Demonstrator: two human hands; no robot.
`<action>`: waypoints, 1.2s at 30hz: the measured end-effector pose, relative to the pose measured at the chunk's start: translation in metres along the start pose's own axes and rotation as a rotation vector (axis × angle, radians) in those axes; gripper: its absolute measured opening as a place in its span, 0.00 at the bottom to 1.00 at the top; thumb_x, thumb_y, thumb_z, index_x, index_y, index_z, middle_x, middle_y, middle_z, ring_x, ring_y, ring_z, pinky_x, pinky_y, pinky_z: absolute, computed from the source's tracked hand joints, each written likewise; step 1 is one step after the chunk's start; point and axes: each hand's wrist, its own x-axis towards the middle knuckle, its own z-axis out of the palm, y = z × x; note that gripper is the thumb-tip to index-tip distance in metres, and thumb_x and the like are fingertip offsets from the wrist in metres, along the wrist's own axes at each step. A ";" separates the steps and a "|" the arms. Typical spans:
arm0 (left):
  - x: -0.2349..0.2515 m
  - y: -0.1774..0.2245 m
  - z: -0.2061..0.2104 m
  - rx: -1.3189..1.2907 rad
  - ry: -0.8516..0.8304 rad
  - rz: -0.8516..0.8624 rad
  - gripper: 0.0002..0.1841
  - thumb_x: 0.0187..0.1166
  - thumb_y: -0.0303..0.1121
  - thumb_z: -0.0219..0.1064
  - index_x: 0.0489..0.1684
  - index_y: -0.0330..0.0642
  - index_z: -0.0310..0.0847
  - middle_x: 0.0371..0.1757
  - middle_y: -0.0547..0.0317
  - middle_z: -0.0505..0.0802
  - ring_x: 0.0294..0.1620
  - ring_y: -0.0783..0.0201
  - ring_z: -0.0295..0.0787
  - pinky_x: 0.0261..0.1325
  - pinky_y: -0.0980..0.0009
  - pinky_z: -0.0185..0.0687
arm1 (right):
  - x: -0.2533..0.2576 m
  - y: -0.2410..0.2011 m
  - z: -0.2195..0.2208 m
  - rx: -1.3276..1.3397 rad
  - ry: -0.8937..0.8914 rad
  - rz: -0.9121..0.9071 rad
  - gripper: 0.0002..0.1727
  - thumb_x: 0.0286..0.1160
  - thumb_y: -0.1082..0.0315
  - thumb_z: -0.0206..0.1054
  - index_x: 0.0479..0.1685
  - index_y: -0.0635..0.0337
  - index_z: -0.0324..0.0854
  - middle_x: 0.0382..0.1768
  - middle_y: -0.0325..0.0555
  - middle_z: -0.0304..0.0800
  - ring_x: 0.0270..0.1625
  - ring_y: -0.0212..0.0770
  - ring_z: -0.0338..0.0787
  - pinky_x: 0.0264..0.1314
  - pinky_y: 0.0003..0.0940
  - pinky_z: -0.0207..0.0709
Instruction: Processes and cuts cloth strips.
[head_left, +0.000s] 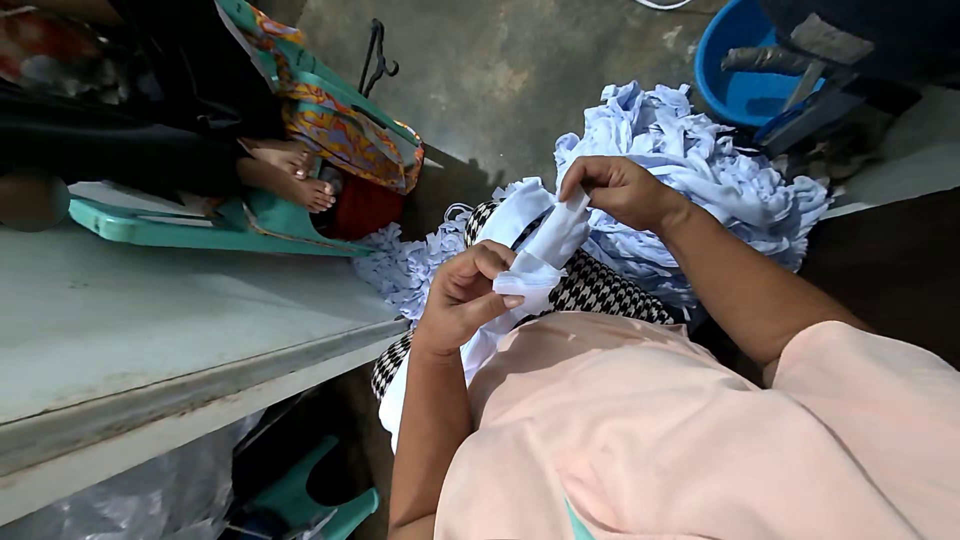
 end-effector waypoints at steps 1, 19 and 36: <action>0.000 0.000 0.000 0.003 -0.003 -0.005 0.09 0.73 0.28 0.76 0.45 0.52 0.86 0.51 0.69 0.89 0.46 0.75 0.88 0.46 0.78 0.88 | 0.000 -0.003 0.000 -0.037 0.011 -0.008 0.13 0.74 0.82 0.52 0.45 0.64 0.82 0.42 0.37 0.89 0.44 0.25 0.87 0.51 0.26 0.84; 0.009 -0.005 0.006 0.094 0.007 -0.043 0.06 0.76 0.29 0.74 0.45 0.48 0.84 0.51 0.66 0.89 0.46 0.74 0.88 0.49 0.75 0.88 | 0.001 -0.028 -0.003 -0.248 -0.081 -0.168 0.13 0.72 0.81 0.55 0.36 0.66 0.88 0.44 0.44 0.89 0.51 0.30 0.87 0.55 0.24 0.83; 0.030 -0.022 0.021 0.352 0.183 0.002 0.10 0.73 0.20 0.73 0.49 0.39 0.84 0.51 0.63 0.89 0.49 0.72 0.87 0.57 0.72 0.88 | -0.005 -0.041 0.035 0.095 -0.030 -0.234 0.13 0.69 0.84 0.62 0.50 0.64 0.80 0.44 0.36 0.88 0.45 0.25 0.88 0.52 0.24 0.86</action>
